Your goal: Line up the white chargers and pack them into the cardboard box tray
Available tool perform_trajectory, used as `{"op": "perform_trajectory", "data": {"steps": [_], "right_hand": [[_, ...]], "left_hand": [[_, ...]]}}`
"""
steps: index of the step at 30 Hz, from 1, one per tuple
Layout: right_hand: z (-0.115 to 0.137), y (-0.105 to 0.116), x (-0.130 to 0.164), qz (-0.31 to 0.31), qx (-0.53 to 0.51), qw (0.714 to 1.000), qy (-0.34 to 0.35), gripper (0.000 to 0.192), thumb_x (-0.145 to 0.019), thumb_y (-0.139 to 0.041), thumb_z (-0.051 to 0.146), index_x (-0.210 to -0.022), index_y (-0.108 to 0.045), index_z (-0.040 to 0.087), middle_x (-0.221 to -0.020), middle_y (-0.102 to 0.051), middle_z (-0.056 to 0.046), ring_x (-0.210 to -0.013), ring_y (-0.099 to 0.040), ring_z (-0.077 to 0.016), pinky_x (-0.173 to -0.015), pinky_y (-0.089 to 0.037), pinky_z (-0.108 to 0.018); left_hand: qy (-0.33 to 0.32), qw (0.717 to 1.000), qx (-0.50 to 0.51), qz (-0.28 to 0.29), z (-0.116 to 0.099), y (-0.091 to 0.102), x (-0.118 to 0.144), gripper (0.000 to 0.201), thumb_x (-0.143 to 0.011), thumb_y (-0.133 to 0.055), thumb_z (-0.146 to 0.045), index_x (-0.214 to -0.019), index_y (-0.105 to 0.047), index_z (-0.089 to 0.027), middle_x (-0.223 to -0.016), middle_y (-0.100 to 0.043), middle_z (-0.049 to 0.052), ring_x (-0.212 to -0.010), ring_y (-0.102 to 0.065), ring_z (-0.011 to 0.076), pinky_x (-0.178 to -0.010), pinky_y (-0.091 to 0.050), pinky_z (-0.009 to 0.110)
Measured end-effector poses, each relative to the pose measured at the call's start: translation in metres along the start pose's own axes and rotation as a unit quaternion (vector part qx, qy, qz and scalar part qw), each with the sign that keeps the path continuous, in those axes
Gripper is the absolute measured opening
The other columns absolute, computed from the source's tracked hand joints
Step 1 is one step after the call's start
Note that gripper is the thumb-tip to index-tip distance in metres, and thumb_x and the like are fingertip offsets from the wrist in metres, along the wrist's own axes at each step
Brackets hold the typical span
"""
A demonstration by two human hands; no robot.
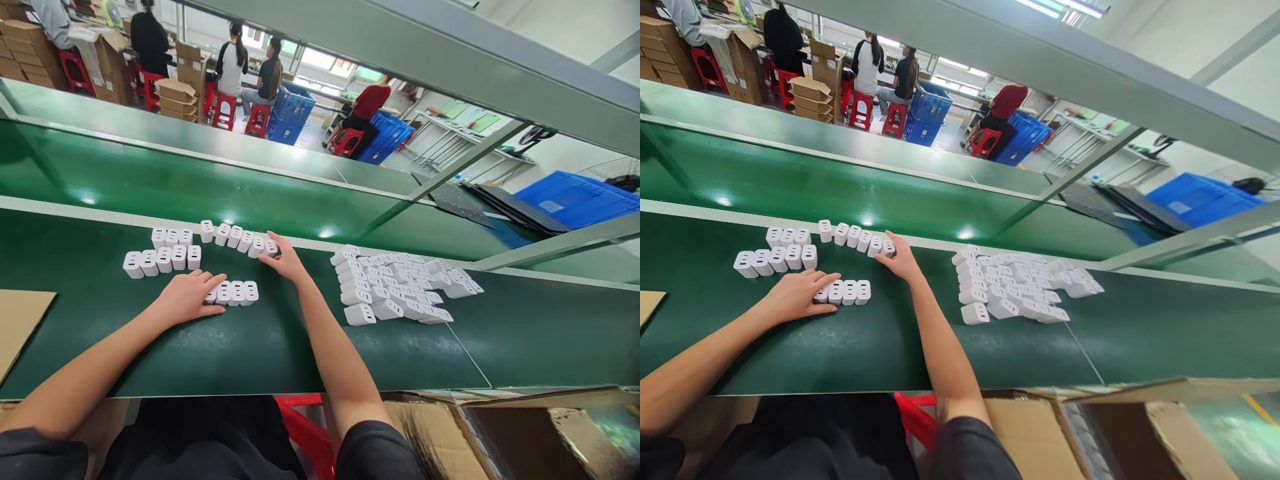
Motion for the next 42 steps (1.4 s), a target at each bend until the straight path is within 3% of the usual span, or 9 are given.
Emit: {"op": "perform_trajectory", "data": {"steps": [5,9,16,19,23,27,30,37,42], "right_hand": [[0.016,-0.011,-0.005,-0.040,0.048,0.998,-0.012,0.071,-0.078,-0.070,0.059,-0.138,-0.056,0.022,-0.142,-0.047,-0.017,-0.135,-0.038,-0.0395,-0.107,-0.041,-0.062],[0.028,-0.016,-0.008,-0.028,0.075,0.997,-0.008,0.048,-0.085,-0.065,0.044,-0.128,-0.064,0.021,-0.134,-0.051,-0.017,-0.132,-0.041,-0.0390,-0.107,-0.040,-0.063],[0.053,0.006,0.040,0.149,0.033,0.982,0.114,0.039,-0.074,-0.061,0.010,-0.108,-0.070,0.025,-0.138,-0.051,-0.008,-0.129,-0.052,-0.0256,-0.111,-0.043,-0.043],[0.067,0.011,0.074,0.242,-0.015,0.954,0.179,0.061,-0.073,-0.054,0.005,-0.129,-0.059,0.027,-0.146,-0.045,-0.008,-0.134,-0.050,-0.0238,-0.110,-0.044,-0.042],[0.058,0.019,0.087,0.238,0.023,0.957,0.162,0.092,-0.069,-0.052,0.003,-0.155,-0.030,0.030,-0.156,-0.036,-0.010,-0.146,-0.035,-0.0268,-0.118,-0.035,-0.050],[0.059,0.016,0.086,0.257,0.030,0.953,0.159,0.073,-0.075,-0.048,0.002,-0.142,-0.051,0.028,-0.143,-0.052,-0.008,-0.133,-0.052,-0.0240,-0.112,-0.044,-0.047],[0.069,0.006,0.085,0.285,0.007,0.942,0.177,0.071,-0.073,-0.041,-0.003,-0.134,-0.059,0.029,-0.149,-0.050,-0.004,-0.135,-0.051,-0.0212,-0.109,-0.047,-0.042],[0.083,-0.013,0.083,0.286,-0.099,0.937,0.176,0.077,-0.079,-0.042,-0.001,-0.149,-0.043,0.030,-0.146,-0.056,-0.001,-0.131,-0.057,-0.0194,-0.110,-0.048,-0.042],[0.097,-0.027,0.092,0.300,-0.118,0.927,0.191,0.069,-0.081,-0.041,0.001,-0.143,-0.052,0.029,-0.144,-0.058,0.000,-0.128,-0.059,-0.0179,-0.108,-0.050,-0.038]], "left_hand": [[-0.004,1.000,0.005,0.002,0.000,0.002,0.000,0.063,-0.093,-0.056,-0.058,-0.142,-0.046,-0.021,-0.117,-0.067,0.009,-0.103,-0.062,0.0245,-0.067,-0.047,0.030],[-0.002,1.000,0.008,0.003,0.000,0.002,0.000,0.062,-0.093,-0.055,-0.058,-0.142,-0.045,-0.022,-0.117,-0.067,0.009,-0.103,-0.062,0.0245,-0.067,-0.047,0.030],[0.003,1.000,0.007,0.003,0.001,-0.001,0.000,0.064,-0.092,-0.055,-0.059,-0.144,-0.044,-0.023,-0.119,-0.066,0.008,-0.103,-0.062,0.0248,-0.066,-0.046,0.029],[0.004,1.000,0.002,0.005,0.001,-0.002,0.000,0.063,-0.092,-0.056,-0.058,-0.144,-0.044,-0.024,-0.121,-0.066,0.008,-0.105,-0.062,0.0249,-0.066,-0.045,0.030],[0.000,1.000,-0.006,0.002,0.001,-0.002,0.000,0.062,-0.093,-0.055,-0.058,-0.143,-0.045,-0.023,-0.121,-0.066,0.007,-0.105,-0.062,0.0245,-0.064,-0.045,0.030],[-0.005,1.000,-0.005,0.004,0.003,-0.002,0.001,0.062,-0.094,-0.053,-0.059,-0.144,-0.044,-0.024,-0.122,-0.066,0.008,-0.105,-0.062,0.0241,-0.064,-0.044,0.029],[-0.009,1.000,0.002,0.017,0.005,-0.002,0.001,0.062,-0.094,-0.053,-0.057,-0.145,-0.042,-0.024,-0.122,-0.066,0.007,-0.106,-0.062,0.0236,-0.065,-0.045,0.029],[-0.004,0.998,0.002,0.067,0.008,0.000,0.007,0.066,-0.090,-0.058,-0.058,-0.145,-0.043,-0.025,-0.120,-0.066,0.007,-0.109,-0.062,0.0247,-0.065,-0.044,0.028],[0.011,0.992,0.039,0.122,0.018,0.003,0.019,0.065,-0.087,-0.060,-0.062,-0.140,-0.049,-0.027,-0.117,-0.067,0.006,-0.108,-0.064,0.0251,-0.068,-0.043,0.028]]}}
Point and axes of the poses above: each hand's wrist, its own x-axis away from the middle knuckle, its own y-axis out of the back of the hand, z = x × y, the point moved 10 cm from there along -x, towards the middle knuckle
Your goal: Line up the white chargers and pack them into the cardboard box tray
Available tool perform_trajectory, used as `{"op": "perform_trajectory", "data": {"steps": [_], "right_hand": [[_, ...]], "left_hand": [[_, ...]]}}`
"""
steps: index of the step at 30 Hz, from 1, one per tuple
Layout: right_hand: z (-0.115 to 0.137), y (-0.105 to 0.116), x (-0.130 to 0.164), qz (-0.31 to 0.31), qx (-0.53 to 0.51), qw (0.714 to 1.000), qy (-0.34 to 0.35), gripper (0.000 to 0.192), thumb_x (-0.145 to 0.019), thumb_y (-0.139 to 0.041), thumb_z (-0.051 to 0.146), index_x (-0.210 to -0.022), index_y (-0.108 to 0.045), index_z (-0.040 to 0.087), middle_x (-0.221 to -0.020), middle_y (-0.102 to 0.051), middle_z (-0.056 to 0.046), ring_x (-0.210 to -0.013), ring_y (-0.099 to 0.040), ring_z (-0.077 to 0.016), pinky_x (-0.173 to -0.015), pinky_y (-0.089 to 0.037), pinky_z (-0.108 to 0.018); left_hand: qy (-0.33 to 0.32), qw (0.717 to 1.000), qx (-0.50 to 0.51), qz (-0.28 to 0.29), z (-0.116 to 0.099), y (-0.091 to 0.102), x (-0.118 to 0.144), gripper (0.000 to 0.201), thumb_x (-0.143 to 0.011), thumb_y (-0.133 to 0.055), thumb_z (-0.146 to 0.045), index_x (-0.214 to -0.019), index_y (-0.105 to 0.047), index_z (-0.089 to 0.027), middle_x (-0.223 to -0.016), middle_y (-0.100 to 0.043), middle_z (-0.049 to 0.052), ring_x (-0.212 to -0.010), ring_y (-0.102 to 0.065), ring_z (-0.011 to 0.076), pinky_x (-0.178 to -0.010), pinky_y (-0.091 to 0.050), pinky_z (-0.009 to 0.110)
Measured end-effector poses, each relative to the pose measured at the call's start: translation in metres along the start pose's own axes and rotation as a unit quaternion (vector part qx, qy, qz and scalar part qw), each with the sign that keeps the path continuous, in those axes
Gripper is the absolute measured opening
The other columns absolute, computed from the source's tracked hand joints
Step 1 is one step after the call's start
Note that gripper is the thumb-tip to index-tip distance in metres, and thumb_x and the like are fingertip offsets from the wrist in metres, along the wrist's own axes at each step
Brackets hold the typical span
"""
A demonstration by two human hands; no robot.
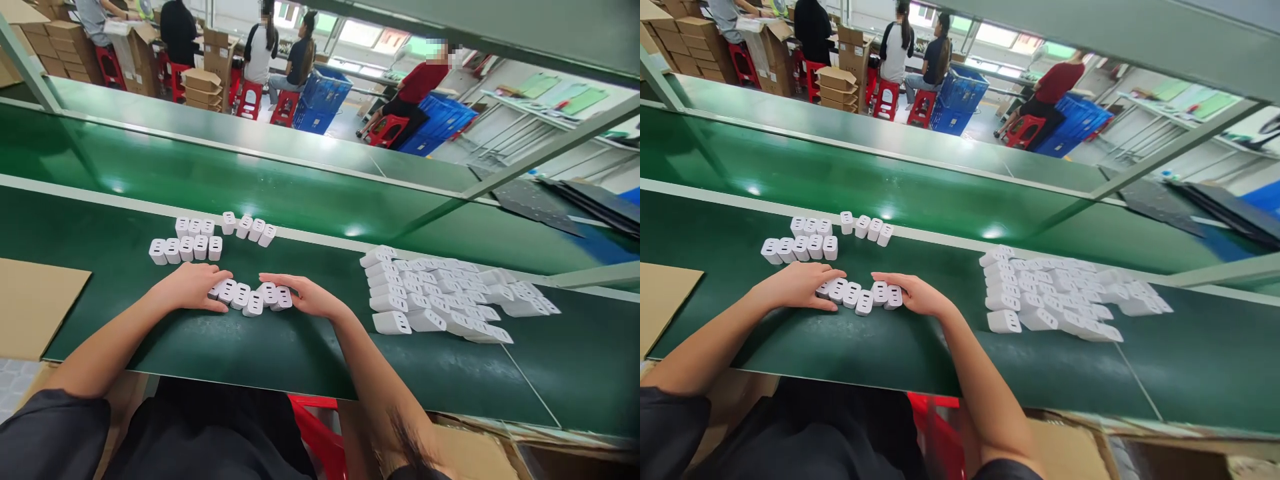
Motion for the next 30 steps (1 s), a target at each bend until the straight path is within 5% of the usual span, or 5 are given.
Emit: {"op": "perform_trajectory", "data": {"steps": [6,10,13,20,30], "right_hand": [[0.008,0.002,-0.004,0.008,0.011,1.000,0.009,0.072,-0.079,-0.037,0.001,-0.145,-0.049,0.031,-0.141,-0.060,-0.001,-0.120,-0.064,-0.0184,-0.104,-0.054,-0.043],[0.014,0.030,-0.033,-0.062,0.069,0.996,0.008,0.062,-0.087,-0.042,0.010,-0.145,-0.048,0.031,-0.139,-0.060,-0.005,-0.117,-0.064,-0.0228,-0.101,-0.055,-0.048],[0.031,0.023,-0.080,-0.046,0.174,0.982,0.049,0.066,-0.086,-0.042,0.006,-0.147,-0.046,0.031,-0.148,-0.051,-0.004,-0.133,-0.052,-0.0258,-0.111,-0.046,-0.052],[0.063,-0.032,-0.168,0.095,0.393,0.905,0.130,0.085,-0.074,-0.049,-0.008,-0.151,-0.041,0.028,-0.157,-0.040,-0.007,-0.128,-0.050,-0.0329,-0.090,-0.055,-0.046],[0.060,-0.029,-0.143,0.096,0.413,0.898,0.112,0.056,-0.087,-0.047,0.002,-0.141,-0.051,0.019,-0.155,-0.041,-0.013,-0.122,-0.054,-0.0320,-0.089,-0.053,-0.046]], "left_hand": [[0.015,0.996,0.081,0.040,0.016,0.009,0.014,0.071,-0.079,-0.063,-0.070,-0.137,-0.054,-0.031,-0.119,-0.069,0.003,-0.105,-0.066,0.0253,-0.078,-0.046,0.028],[0.075,0.985,0.126,-0.091,0.051,0.046,0.017,0.049,-0.090,-0.050,-0.065,-0.118,-0.064,-0.028,-0.109,-0.071,0.002,-0.095,-0.066,0.0214,-0.075,-0.046,0.028],[0.136,0.970,0.071,-0.189,0.088,0.065,0.024,0.044,-0.089,-0.054,-0.057,-0.119,-0.061,-0.025,-0.118,-0.067,0.005,-0.110,-0.061,0.0248,-0.083,-0.047,0.031],[0.152,0.982,0.005,-0.110,0.118,0.036,0.012,0.059,-0.081,-0.064,-0.050,-0.130,-0.054,-0.019,-0.127,-0.063,0.012,-0.119,-0.055,0.0311,-0.096,-0.046,0.040],[0.118,0.987,0.033,-0.107,0.100,0.033,0.004,0.048,-0.082,-0.062,-0.050,-0.120,-0.057,-0.022,-0.122,-0.066,0.006,-0.113,-0.061,0.0261,-0.089,-0.047,0.032]]}}
Point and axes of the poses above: each hand's wrist, its own x-axis away from the middle knuckle, its own y-axis out of the back of the hand, z = x × y, the point moved 10 cm from there along -x, towards the middle knuckle
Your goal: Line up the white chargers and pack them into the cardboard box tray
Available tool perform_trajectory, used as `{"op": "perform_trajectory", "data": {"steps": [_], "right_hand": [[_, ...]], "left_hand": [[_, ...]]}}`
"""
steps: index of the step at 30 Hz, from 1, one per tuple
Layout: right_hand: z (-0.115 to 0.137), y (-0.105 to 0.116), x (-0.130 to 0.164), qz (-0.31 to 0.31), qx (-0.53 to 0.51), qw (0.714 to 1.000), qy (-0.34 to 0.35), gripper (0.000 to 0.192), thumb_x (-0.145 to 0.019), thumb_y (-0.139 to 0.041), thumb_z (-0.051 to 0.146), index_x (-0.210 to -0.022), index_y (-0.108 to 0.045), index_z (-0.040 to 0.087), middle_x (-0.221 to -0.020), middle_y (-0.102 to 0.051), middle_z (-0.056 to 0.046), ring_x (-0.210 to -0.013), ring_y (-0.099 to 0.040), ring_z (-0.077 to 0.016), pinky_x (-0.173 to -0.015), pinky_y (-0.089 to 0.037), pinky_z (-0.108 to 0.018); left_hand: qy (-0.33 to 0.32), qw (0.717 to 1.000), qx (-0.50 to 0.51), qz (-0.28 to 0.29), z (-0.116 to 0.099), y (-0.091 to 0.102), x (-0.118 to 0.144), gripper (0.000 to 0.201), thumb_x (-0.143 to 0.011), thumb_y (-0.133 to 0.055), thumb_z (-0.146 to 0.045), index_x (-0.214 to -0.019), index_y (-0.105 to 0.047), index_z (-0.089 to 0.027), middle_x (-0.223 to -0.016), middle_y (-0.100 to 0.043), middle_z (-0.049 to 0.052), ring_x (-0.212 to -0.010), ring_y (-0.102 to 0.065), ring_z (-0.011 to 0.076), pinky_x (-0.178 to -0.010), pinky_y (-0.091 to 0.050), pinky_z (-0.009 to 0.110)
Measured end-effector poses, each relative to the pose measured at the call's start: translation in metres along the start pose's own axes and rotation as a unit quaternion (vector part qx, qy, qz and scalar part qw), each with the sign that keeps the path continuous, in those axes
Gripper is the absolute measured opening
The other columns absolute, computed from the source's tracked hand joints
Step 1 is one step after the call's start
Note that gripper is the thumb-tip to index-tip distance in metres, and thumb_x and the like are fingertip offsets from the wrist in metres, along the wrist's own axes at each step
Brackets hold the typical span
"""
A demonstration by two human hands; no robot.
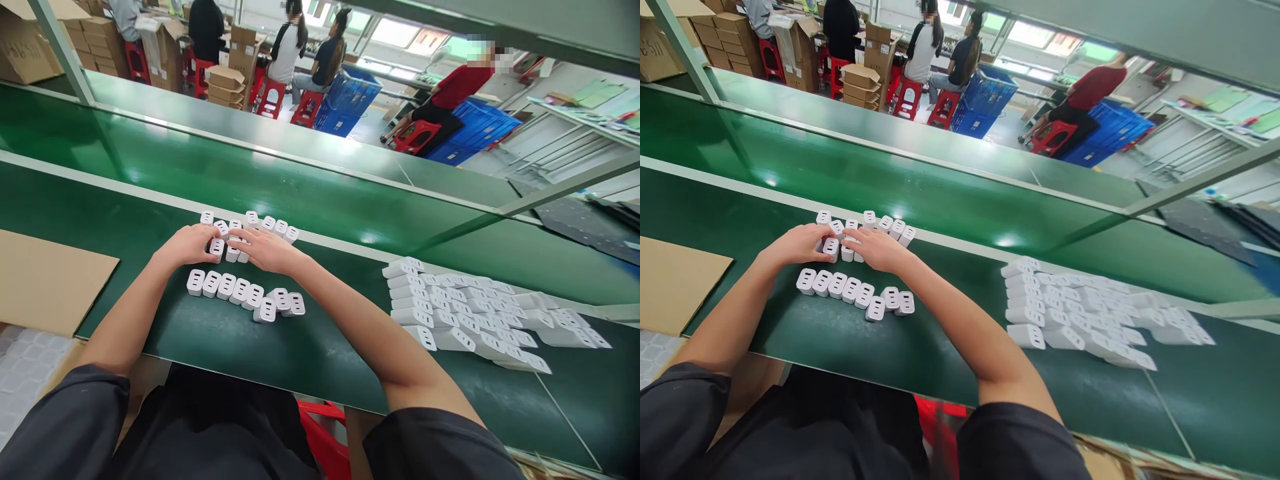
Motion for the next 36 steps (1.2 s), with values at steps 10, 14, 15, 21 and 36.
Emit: {"op": "perform_trajectory", "data": {"steps": [10,14,15,21,36], "right_hand": [[-0.011,-0.006,0.043,0.089,0.062,0.994,-0.025,0.074,-0.080,-0.047,-0.007,-0.149,-0.037,0.016,-0.147,-0.047,-0.015,-0.114,-0.057,-0.0268,-0.081,-0.054,-0.035],[-0.013,-0.007,0.043,0.099,0.057,0.992,-0.045,0.087,-0.081,-0.047,-0.007,-0.157,-0.022,0.026,-0.152,-0.039,-0.015,-0.117,-0.058,-0.0270,-0.069,-0.051,-0.029],[-0.013,-0.006,0.042,0.104,0.055,0.992,-0.048,0.090,-0.080,-0.048,-0.007,-0.158,-0.019,0.028,-0.156,-0.034,-0.015,-0.119,-0.057,-0.0271,-0.068,-0.051,-0.027],[-0.001,-0.003,0.030,0.109,0.027,0.994,0.000,0.099,-0.072,-0.045,-0.012,-0.159,-0.017,0.025,-0.162,-0.028,-0.013,-0.123,-0.058,-0.0264,-0.071,-0.053,-0.028],[-0.058,-0.017,0.153,0.144,-0.104,0.934,-0.310,0.068,-0.087,-0.062,0.051,-0.146,-0.046,0.020,-0.127,-0.059,-0.014,-0.112,-0.063,-0.0310,-0.084,-0.049,-0.034]], "left_hand": [[-0.040,0.999,0.000,0.011,-0.009,-0.001,-0.003,0.052,-0.081,-0.060,-0.052,-0.123,-0.059,-0.022,-0.125,-0.066,0.006,-0.117,-0.058,0.0280,-0.092,-0.044,0.035],[-0.062,0.997,0.019,-0.029,-0.015,0.023,0.010,0.052,-0.078,-0.062,-0.054,-0.117,-0.063,-0.020,-0.119,-0.068,0.008,-0.117,-0.054,0.0292,-0.097,-0.042,0.037],[-0.062,0.997,0.026,-0.045,-0.015,0.031,0.017,0.053,-0.078,-0.062,-0.055,-0.117,-0.063,-0.019,-0.117,-0.068,0.008,-0.116,-0.054,0.0292,-0.097,-0.042,0.037],[0.024,0.997,0.036,-0.068,0.013,0.048,0.081,0.061,-0.075,-0.061,-0.065,-0.117,-0.063,-0.021,-0.113,-0.068,0.008,-0.107,-0.059,0.0300,-0.089,-0.047,0.038],[0.018,0.995,0.099,-0.023,0.027,-0.013,0.106,0.068,-0.082,-0.056,-0.071,-0.132,-0.053,-0.025,-0.138,-0.056,0.010,-0.128,-0.051,0.0323,-0.102,-0.046,0.043]]}}
Point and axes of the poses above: each hand's wrist, its own x-axis away from the middle knuckle, its own y-axis out of the back of the hand, z = x × y, the point moved 10 cm from there along -x, towards the middle knuckle
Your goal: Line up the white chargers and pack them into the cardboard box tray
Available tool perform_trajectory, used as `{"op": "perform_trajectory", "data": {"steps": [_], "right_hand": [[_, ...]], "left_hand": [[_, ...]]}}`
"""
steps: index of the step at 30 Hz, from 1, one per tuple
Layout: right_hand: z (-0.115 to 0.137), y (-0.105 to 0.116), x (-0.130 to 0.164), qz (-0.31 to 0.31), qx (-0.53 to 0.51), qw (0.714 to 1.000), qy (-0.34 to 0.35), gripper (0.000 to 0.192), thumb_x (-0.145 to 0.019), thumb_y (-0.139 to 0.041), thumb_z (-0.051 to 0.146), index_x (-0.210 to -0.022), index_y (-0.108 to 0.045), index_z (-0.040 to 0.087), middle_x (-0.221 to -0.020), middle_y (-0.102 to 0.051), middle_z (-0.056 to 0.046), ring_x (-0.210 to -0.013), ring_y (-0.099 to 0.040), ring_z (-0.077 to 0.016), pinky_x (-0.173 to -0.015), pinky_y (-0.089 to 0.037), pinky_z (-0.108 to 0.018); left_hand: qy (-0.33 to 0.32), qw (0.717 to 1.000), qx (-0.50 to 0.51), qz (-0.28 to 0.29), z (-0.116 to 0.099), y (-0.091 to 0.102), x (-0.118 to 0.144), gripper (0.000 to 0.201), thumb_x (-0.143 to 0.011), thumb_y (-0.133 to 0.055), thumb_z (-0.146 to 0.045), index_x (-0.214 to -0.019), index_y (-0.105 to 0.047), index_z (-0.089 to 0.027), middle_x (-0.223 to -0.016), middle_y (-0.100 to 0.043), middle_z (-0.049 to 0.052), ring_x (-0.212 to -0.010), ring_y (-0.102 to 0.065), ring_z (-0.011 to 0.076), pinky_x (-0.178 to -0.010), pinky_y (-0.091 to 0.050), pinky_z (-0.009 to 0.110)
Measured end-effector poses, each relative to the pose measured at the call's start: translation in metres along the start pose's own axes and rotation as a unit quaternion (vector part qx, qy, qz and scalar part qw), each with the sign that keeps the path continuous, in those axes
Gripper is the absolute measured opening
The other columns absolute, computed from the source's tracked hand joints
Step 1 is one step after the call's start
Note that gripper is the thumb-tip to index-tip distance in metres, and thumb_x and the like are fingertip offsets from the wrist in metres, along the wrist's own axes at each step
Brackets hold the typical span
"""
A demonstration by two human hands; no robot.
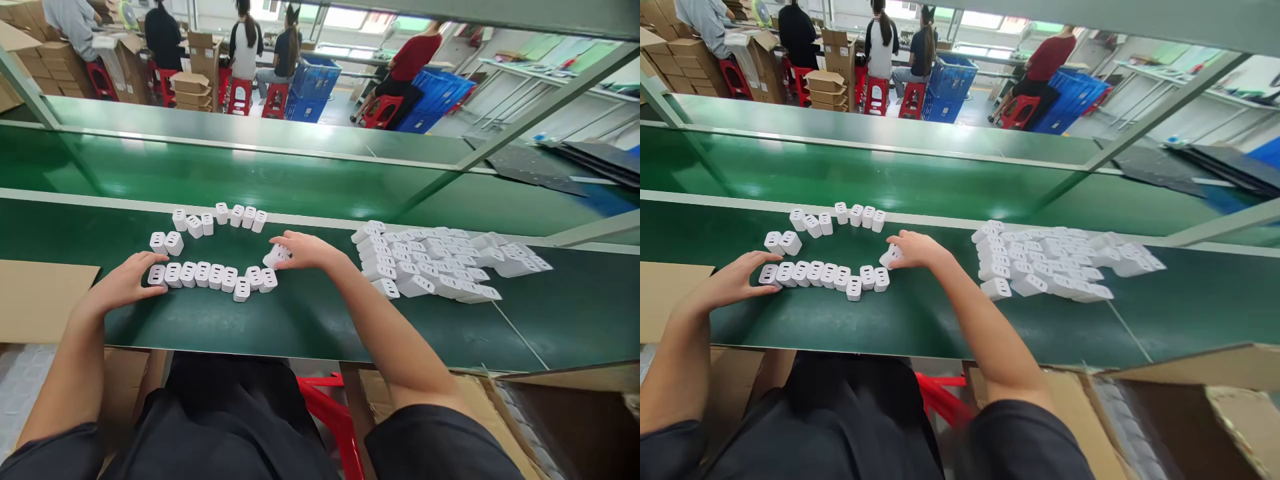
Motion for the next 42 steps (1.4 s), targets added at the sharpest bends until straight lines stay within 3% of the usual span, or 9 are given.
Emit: {"op": "perform_trajectory", "data": {"steps": [3,6,9,12,18,24,30,34,42], "right_hand": [[-0.018,-0.014,0.031,-0.003,-0.028,0.998,-0.056,0.061,-0.091,-0.058,0.050,-0.141,-0.050,0.017,-0.125,-0.059,-0.015,-0.116,-0.061,-0.0295,-0.090,-0.048,-0.034],[-0.013,-0.021,0.048,-0.005,-0.033,0.996,-0.085,0.056,-0.091,-0.059,0.048,-0.137,-0.054,0.017,-0.134,-0.053,-0.015,-0.108,-0.066,-0.0266,-0.088,-0.050,-0.033],[-0.002,-0.019,0.052,0.000,-0.007,0.994,-0.112,0.053,-0.091,-0.056,0.056,-0.128,-0.060,0.019,-0.133,-0.055,-0.014,-0.104,-0.068,-0.0296,-0.082,-0.052,-0.036],[-0.002,-0.014,0.053,-0.005,-0.010,0.990,-0.139,0.057,-0.092,-0.051,0.063,-0.128,-0.060,0.019,-0.128,-0.061,-0.014,-0.107,-0.067,-0.0329,-0.084,-0.052,-0.040],[-0.021,-0.020,0.056,-0.015,-0.228,0.973,-0.044,0.059,-0.094,-0.047,0.064,-0.132,-0.059,0.022,-0.124,-0.065,-0.009,-0.104,-0.065,-0.0247,-0.087,-0.052,-0.037],[-0.024,-0.055,0.046,0.110,-0.442,0.884,0.110,0.077,-0.073,-0.078,0.045,-0.141,-0.049,0.025,-0.137,-0.056,-0.008,-0.084,-0.061,-0.0133,-0.067,-0.055,-0.026],[-0.019,-0.070,0.035,0.118,-0.495,0.845,0.164,0.078,-0.071,-0.082,0.041,-0.139,-0.048,0.022,-0.125,-0.059,-0.007,-0.072,-0.059,-0.0082,-0.059,-0.052,-0.021],[-0.014,-0.073,0.036,0.119,-0.515,0.830,0.179,0.076,-0.070,-0.083,0.041,-0.135,-0.050,0.019,-0.110,-0.064,-0.003,-0.070,-0.059,-0.0069,-0.062,-0.051,-0.020],[-0.008,-0.074,0.040,0.146,-0.554,0.794,0.201,0.072,-0.070,-0.084,0.037,-0.132,-0.050,0.020,-0.097,-0.066,0.001,-0.071,-0.063,-0.0080,-0.062,-0.052,-0.019]], "left_hand": [[-0.047,0.995,-0.048,-0.072,-0.038,0.019,-0.001,0.070,-0.084,-0.054,-0.073,-0.135,-0.051,-0.026,-0.140,-0.054,0.011,-0.128,-0.051,0.0340,-0.103,-0.046,0.045],[-0.133,0.980,-0.081,-0.122,-0.103,0.020,-0.008,0.067,-0.087,-0.053,-0.070,-0.135,-0.052,-0.023,-0.140,-0.055,0.012,-0.127,-0.053,0.0321,-0.105,-0.045,0.044],[-0.201,0.970,-0.098,-0.097,-0.165,-0.013,-0.023,0.073,-0.085,-0.060,-0.067,-0.139,-0.048,-0.019,-0.141,-0.054,0.013,-0.129,-0.052,0.0308,-0.107,-0.043,0.043],[-0.202,0.965,-0.151,-0.069,-0.199,-0.051,-0.044,0.087,-0.082,-0.067,-0.064,-0.147,-0.040,-0.013,-0.147,-0.049,0.019,-0.133,-0.049,0.0336,-0.107,-0.042,0.044],[-0.195,0.957,-0.214,0.013,-0.207,-0.079,-0.068,0.072,-0.092,-0.063,-0.050,-0.149,-0.038,-0.012,-0.135,-0.057,0.019,-0.109,-0.064,0.0295,-0.085,-0.049,0.037],[-0.212,0.959,-0.187,0.015,-0.218,-0.077,-0.068,0.074,-0.090,-0.062,-0.056,-0.148,-0.040,-0.015,-0.135,-0.058,0.016,-0.112,-0.063,0.0278,-0.086,-0.047,0.034],[-0.179,0.966,-0.184,-0.035,-0.230,-0.087,-0.076,0.067,-0.095,-0.050,-0.060,-0.145,-0.046,-0.015,-0.131,-0.062,0.016,-0.101,-0.065,0.0275,-0.077,-0.048,0.035],[-0.211,0.961,-0.170,-0.059,-0.227,-0.088,-0.074,0.049,-0.100,-0.046,-0.052,-0.136,-0.056,-0.019,-0.116,-0.070,0.010,-0.094,-0.067,0.0235,-0.073,-0.047,0.033],[-0.241,0.954,-0.156,-0.081,-0.226,-0.083,-0.068,0.042,-0.101,-0.046,-0.049,-0.131,-0.060,-0.022,-0.116,-0.071,0.008,-0.092,-0.068,0.0230,-0.070,-0.047,0.035]]}}
Point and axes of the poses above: each hand's wrist, its own x-axis away from the middle knuckle, its own y-axis out of the back of the hand, z = x × y, the point moved 10 cm from there along -x, towards the middle knuckle
